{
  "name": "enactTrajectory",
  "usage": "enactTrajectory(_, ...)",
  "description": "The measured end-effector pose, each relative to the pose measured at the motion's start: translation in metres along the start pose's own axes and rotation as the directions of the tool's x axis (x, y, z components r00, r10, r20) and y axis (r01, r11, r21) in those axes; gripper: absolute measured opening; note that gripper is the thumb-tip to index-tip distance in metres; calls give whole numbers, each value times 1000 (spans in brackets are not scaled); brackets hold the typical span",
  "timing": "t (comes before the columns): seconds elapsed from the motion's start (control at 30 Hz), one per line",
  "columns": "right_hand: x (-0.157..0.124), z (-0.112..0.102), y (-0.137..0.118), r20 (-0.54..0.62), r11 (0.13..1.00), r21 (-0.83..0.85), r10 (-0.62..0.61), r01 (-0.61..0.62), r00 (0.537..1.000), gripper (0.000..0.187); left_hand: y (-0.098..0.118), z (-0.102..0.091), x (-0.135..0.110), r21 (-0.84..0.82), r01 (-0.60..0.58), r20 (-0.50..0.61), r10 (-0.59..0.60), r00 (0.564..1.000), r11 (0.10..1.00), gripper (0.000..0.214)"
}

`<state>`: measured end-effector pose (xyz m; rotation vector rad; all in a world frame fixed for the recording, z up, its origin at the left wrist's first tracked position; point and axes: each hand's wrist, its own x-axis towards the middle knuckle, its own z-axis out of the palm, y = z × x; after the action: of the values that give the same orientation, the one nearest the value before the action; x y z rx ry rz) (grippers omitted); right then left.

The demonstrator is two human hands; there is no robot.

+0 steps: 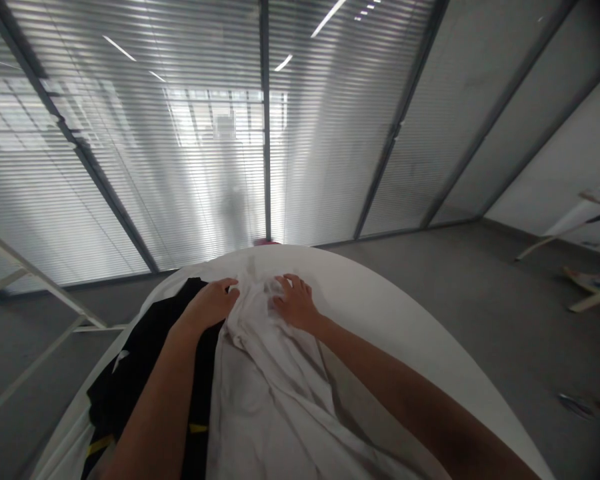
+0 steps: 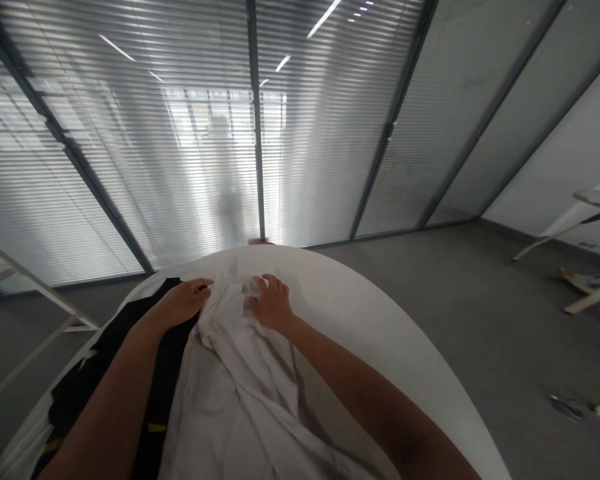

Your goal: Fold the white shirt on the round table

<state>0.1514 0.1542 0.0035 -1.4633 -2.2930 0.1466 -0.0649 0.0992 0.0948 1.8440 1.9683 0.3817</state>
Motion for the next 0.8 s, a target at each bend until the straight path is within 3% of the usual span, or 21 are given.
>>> enactTrajectory(0.07,-25,-2,6,60,999,-46,-14,17,998,55,4,19,8,166,-119,-186,149,971,979,48)
enactTrajectory(0.1,-35,-2,9,90,997,-70,-22,29,996,56,4,29,10,231,-154,-203,203,958,961,49)
enactTrajectory(0.17,-48,-2,15,131,992,-121,-22,38,991,59,2,49,13,313,-171,-137,222,965,934,52)
enactTrajectory(0.27,-54,-2,19,158,985,-172,28,-1,987,61,-7,65,15,366,-101,-56,130,990,925,60)
enactTrajectory(0.53,-53,-6,20,217,990,-141,36,-5,975,63,-22,62,18,443,39,-140,26,990,895,72)
enactTrajectory(0.8,-57,-12,17,162,993,-115,36,-18,986,61,-22,61,21,440,104,-165,-34,986,892,73)
